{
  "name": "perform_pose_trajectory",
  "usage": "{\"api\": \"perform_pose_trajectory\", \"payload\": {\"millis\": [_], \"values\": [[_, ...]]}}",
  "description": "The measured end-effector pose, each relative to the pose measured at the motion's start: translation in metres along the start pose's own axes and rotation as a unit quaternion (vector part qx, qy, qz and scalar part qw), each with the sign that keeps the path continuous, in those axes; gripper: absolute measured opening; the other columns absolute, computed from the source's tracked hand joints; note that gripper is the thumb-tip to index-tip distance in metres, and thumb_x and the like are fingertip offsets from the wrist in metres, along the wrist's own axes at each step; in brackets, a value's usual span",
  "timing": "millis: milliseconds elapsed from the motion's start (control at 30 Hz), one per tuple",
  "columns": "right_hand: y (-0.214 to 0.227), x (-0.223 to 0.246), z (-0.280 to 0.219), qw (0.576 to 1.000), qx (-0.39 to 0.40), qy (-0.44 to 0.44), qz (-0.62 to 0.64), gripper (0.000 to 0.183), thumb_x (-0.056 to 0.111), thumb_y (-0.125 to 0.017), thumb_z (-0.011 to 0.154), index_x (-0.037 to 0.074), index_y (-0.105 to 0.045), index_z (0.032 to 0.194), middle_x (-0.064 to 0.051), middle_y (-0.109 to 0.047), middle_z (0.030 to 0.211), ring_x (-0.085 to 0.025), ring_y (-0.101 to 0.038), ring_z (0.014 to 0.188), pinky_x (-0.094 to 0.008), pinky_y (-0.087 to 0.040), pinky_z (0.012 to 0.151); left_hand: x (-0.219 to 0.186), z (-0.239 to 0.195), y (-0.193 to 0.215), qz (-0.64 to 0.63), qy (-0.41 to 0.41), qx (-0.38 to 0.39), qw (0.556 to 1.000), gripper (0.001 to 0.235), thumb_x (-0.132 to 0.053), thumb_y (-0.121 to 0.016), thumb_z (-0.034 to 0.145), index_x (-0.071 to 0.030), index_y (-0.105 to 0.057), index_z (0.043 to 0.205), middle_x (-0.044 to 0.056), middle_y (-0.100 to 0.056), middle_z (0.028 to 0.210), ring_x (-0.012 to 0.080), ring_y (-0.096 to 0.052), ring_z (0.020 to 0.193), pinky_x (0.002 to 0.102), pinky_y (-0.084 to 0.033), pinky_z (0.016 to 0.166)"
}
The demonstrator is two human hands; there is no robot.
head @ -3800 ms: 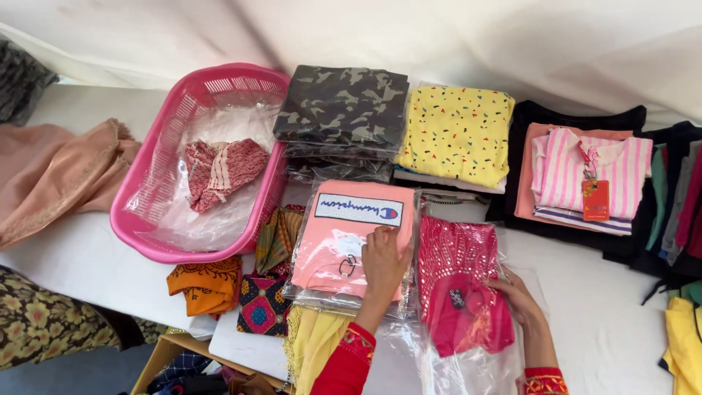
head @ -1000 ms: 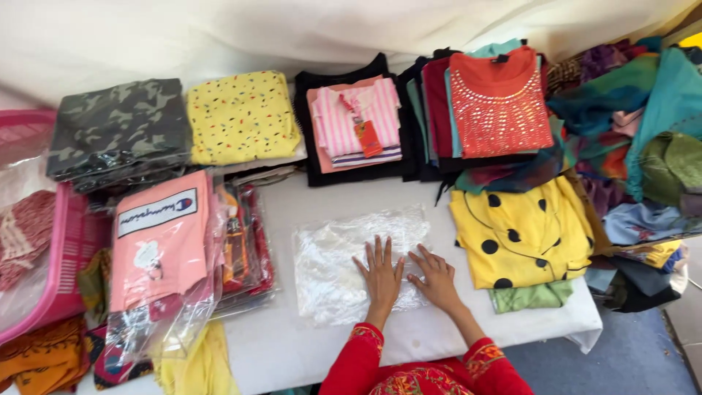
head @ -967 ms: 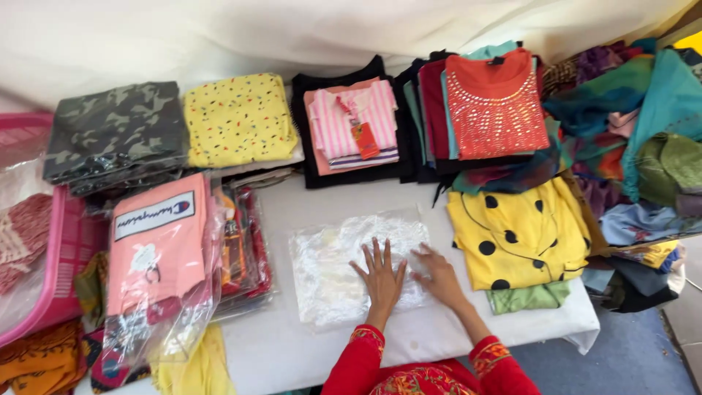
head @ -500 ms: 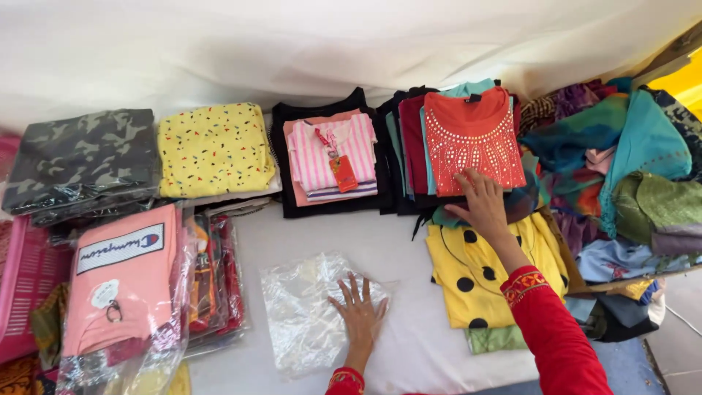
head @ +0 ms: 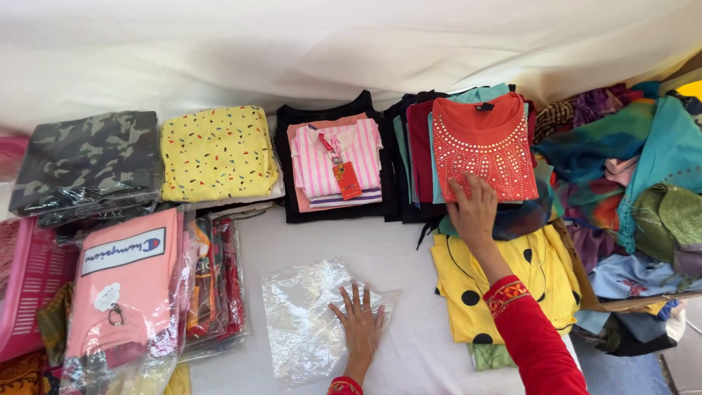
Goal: The person folds various shirts and places them into clear plastic bags on a white table. They handle multiple items including a pink striped shirt, a peach Champion sweatshirt, and a red embellished top, stacking the packaged items as they work.
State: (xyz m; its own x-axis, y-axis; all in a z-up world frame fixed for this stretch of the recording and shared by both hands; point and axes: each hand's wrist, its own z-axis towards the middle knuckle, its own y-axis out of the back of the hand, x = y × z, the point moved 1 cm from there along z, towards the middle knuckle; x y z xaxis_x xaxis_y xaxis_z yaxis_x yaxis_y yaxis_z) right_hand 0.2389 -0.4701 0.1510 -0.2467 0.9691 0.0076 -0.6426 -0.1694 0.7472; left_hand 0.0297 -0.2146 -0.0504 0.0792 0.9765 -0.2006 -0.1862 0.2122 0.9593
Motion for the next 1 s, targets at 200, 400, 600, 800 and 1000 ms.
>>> {"api": "perform_pose_trajectory", "payload": {"millis": [200, 400, 600, 800, 1000], "values": [[-0.076, -0.083, -0.047, 0.808, -0.130, -0.442, 0.367, 0.030, 0.022, -0.065, 0.111, 0.000, -0.062, 0.131, -0.017, -0.057, 0.111, -0.034, -0.054, 0.089, -0.040, -0.049, 0.088, 0.002, 0.003, 0.004, 0.000, 0.009, 0.004, 1.000, 0.072, -0.054, -0.041, 0.099, -0.008, -0.033, 0.154, 0.017, -0.013, 0.167, 0.0435, -0.003, 0.153, 0.077, -0.002, 0.114], [-0.099, -0.128, -0.047, 0.468, -0.363, -0.439, 0.676, 0.034, 0.017, -0.060, 0.102, 0.003, -0.059, 0.133, -0.010, -0.067, 0.132, -0.024, -0.068, 0.119, -0.038, -0.057, 0.104, -0.001, 0.004, 0.010, 0.002, 0.008, 0.015, 1.000, 0.070, -0.052, -0.043, 0.099, -0.007, -0.037, 0.152, 0.018, -0.012, 0.167, 0.0438, -0.004, 0.153, 0.078, -0.003, 0.114], [-0.176, -0.207, -0.096, 0.448, -0.433, -0.507, 0.595, 0.035, 0.016, -0.064, 0.099, 0.002, -0.056, 0.130, -0.016, -0.064, 0.137, -0.032, -0.067, 0.122, -0.047, -0.057, 0.106, 0.000, 0.003, 0.009, -0.009, 0.014, 0.026, 1.000, 0.069, -0.052, -0.043, 0.099, -0.008, -0.038, 0.152, 0.017, -0.011, 0.167, 0.0437, -0.003, 0.153, 0.078, -0.002, 0.114], [-0.031, -0.101, -0.007, 0.908, -0.177, -0.353, 0.141, 0.065, 0.035, -0.085, 0.104, 0.008, -0.053, 0.153, -0.015, -0.047, 0.151, -0.034, -0.048, 0.143, -0.048, -0.040, 0.121, 0.000, 0.004, 0.008, -0.012, 0.027, 0.082, 0.996, 0.069, -0.054, -0.039, 0.100, -0.010, -0.035, 0.154, 0.016, -0.007, 0.168, 0.0425, 0.002, 0.153, 0.077, 0.001, 0.114], [-0.074, -0.160, -0.030, 0.904, -0.045, -0.389, 0.172, 0.043, 0.039, -0.089, 0.093, 0.009, -0.071, 0.118, -0.012, -0.065, 0.121, -0.033, -0.063, 0.119, -0.042, -0.050, 0.107, 0.002, 0.003, 0.002, -0.029, 0.021, 0.049, 0.998, 0.070, -0.055, -0.040, 0.099, -0.010, -0.035, 0.152, 0.016, -0.007, 0.167, 0.0424, 0.004, 0.152, 0.077, 0.003, 0.113]]}}
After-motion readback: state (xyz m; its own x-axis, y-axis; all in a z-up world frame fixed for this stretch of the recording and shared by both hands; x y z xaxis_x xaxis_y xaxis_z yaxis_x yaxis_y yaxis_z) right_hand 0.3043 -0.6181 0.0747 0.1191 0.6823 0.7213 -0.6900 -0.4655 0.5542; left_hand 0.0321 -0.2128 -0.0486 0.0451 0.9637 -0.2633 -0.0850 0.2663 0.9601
